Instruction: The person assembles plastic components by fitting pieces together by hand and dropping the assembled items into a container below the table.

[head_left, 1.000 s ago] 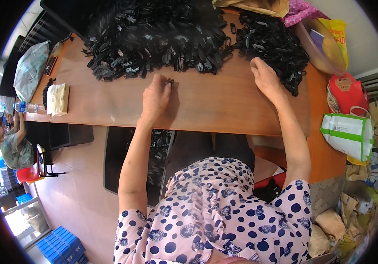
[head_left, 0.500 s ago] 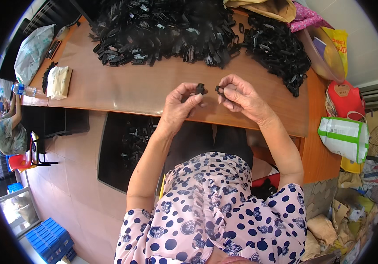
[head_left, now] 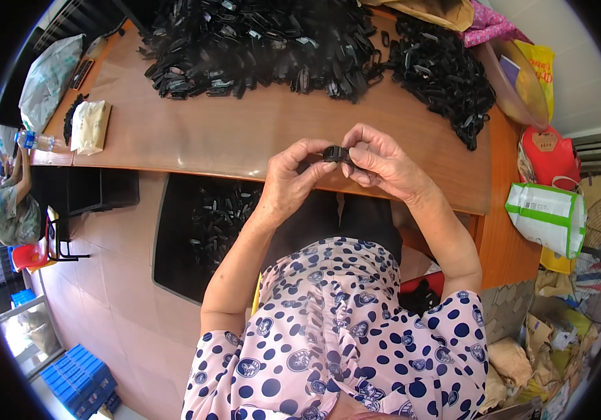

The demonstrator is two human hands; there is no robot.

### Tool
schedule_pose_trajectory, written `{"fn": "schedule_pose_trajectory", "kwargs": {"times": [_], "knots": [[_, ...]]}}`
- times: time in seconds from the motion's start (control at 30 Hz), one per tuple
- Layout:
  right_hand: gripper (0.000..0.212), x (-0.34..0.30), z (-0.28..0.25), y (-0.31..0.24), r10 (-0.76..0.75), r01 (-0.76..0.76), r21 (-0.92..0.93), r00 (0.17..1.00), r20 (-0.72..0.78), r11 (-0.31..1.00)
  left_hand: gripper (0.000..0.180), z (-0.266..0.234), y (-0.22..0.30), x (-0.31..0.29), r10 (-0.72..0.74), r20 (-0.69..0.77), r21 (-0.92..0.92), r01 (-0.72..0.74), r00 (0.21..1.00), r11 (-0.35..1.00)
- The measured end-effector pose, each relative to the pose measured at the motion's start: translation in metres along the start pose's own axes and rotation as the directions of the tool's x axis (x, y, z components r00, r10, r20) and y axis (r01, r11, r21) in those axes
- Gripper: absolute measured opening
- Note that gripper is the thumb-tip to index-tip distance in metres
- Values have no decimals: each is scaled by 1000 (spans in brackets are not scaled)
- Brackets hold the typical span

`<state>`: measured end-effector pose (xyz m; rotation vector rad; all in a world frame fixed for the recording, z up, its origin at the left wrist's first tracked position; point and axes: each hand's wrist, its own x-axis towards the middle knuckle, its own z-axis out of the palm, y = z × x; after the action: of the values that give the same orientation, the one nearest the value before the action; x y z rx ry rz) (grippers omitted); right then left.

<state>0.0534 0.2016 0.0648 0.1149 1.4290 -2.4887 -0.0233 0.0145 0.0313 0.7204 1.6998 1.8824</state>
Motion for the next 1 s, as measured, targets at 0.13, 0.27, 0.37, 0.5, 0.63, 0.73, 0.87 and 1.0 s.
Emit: {"fn": "schedule_pose_trajectory", "kwargs": {"times": [0.13,0.27,0.37,0.5,0.63,0.73,0.87,1.0], "knots": [[12,-3,2,-2,27,-26,17,1000,-14,1000,21,1,1,0,213,-2,240,-207,977,948],[13,-6,0,-4,121,-131,-93,987,-105,987,21,0,15,-2,212,62,471,-216,975,855],[14,-8,-3,-5,152,-177,-195,979,-139,965,18,2,10,-2,321,92,504,-322,943,802],[16,-8,-19,2,233,-239,-70,969,-87,968,16,12,15,-2,261,101,538,-274,960,797],[15,-11,-20,8,273,-276,-8,956,-107,961,17,18,7,-3,103,27,411,-105,994,906],[15,-11,-20,13,296,-283,228,955,-24,932,15,20,5,-3,7,0,355,-7,1000,935],[13,-14,-32,12,331,-330,28,937,-113,944,14,16,11,6,197,201,624,-281,959,729],[17,-12,-41,15,403,-398,216,915,22,892,16,19,7,11,43,165,518,-123,985,847]]}}
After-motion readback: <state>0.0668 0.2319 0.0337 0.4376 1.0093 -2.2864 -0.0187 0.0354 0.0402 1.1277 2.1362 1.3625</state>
